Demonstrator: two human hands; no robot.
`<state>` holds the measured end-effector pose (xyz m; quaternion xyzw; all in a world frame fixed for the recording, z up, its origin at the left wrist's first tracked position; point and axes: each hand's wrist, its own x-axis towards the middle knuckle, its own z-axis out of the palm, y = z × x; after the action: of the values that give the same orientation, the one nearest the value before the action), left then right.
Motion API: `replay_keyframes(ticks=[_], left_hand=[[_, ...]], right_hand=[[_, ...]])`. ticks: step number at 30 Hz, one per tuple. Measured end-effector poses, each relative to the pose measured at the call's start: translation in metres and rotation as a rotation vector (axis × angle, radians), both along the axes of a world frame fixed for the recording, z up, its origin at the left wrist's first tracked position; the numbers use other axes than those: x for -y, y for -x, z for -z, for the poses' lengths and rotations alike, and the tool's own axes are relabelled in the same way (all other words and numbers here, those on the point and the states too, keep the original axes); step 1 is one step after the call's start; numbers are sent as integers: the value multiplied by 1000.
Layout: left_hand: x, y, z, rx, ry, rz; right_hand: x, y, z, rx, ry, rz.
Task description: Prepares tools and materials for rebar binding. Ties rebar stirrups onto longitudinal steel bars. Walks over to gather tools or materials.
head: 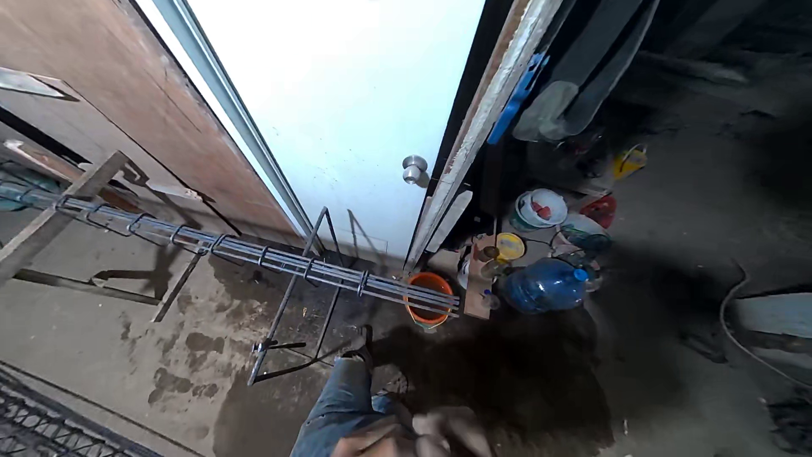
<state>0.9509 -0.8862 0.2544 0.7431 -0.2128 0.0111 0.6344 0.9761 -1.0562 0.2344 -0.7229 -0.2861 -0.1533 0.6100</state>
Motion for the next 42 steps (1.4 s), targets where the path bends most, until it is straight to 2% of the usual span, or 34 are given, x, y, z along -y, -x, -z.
replay_keyframes(ticks=[3,6,9,13,16,20,24,26,29,31,33,36,38,40,42], left_hand=[[6,-21,-2,38,400,-96],[-20,-62,-22,44,782,-257],[-78,-115,-26,57,1212,-355],[-162,-166,-5,4,1411,-533],[-192,-201,13,-53,1474,-583],[-230,-246,42,-107,1449,-668],[-242,-276,80,-292,1455,-710],[-233,-281,103,-383,1341,-758],[-196,-264,139,-516,1104,-794],[-165,-241,166,-615,987,-751],[-134,-212,189,-690,879,-712],[-99,-178,213,-820,616,-695],[-91,-164,235,-896,517,-698],[-95,-159,255,-955,417,-673],[-107,-158,272,-1029,160,-616]], right_hand=[[-13,-12,6,-167,-36,-263],[-36,-22,31,-147,64,-176],[-38,-37,53,-70,262,-99],[-26,-59,59,-79,620,32],[-37,-73,57,-147,811,15],[-58,-95,67,-300,982,-36],[-65,-115,90,-379,1010,-27],[-59,-124,102,-520,1051,-64],[-51,-142,117,-884,1165,-284],[-59,-150,124,-1102,1059,-390],[-74,-149,140,-1153,880,-419],[-105,-144,172,-1088,554,-287],[-122,-137,195,-1050,404,-151],[-129,-130,217,-1067,374,-53],[-129,-118,245,-1089,376,15]])
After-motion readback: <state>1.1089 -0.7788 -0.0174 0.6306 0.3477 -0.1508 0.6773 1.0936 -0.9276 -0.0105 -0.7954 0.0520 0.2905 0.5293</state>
